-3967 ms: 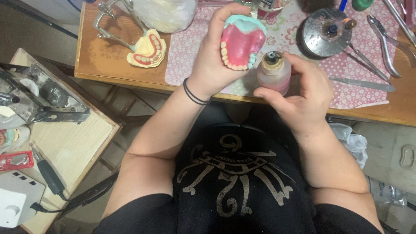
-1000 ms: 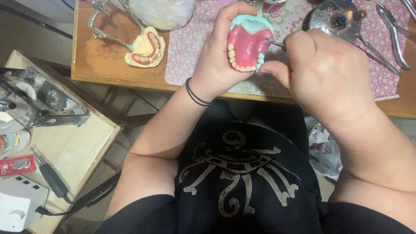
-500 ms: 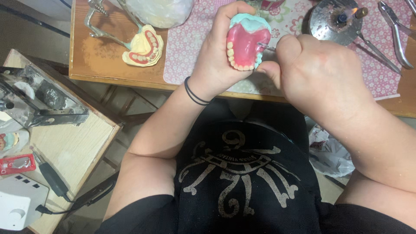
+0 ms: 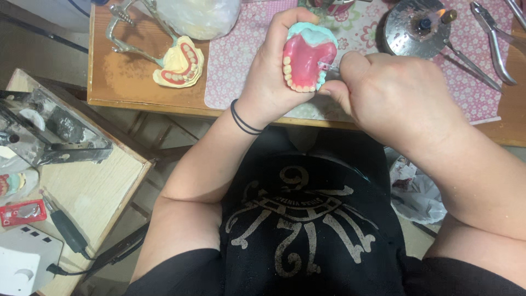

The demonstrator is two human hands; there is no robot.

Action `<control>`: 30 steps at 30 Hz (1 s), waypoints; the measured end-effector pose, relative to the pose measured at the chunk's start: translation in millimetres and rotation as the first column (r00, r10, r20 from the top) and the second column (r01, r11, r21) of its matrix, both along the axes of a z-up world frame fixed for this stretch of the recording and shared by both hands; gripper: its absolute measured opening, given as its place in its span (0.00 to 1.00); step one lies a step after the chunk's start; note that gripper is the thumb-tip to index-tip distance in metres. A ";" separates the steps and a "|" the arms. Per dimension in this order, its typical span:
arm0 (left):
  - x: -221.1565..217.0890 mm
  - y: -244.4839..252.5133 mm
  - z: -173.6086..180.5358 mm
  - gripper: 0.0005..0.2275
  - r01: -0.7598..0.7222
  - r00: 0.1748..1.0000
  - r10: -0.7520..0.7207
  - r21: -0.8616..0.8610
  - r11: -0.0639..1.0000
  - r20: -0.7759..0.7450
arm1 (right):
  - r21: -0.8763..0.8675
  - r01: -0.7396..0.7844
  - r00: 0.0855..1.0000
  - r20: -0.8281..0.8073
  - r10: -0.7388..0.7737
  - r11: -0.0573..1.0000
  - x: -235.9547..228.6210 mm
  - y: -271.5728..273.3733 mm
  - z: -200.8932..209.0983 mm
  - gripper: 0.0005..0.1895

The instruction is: The person is assembling a dental prosthesis by placing small artificial teeth into a pink and blue mold. They use a metal tool to adjust the teeth and a pair of pliers to cut a small metal wire, which is then inserted into the mold.

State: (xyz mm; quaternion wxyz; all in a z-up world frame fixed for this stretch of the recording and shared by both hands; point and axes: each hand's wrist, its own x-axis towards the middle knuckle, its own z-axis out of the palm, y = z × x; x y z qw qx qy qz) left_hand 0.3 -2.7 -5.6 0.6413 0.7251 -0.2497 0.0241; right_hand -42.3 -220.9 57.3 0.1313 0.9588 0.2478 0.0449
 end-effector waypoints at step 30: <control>3.7 -7.2 -4.0 0.34 0.176 0.984 -0.177 -0.069 0.982 -0.005 | 0.750 0.216 0.946 -0.319 0.056 0.626 -50.1 -103.8 2.2 0.29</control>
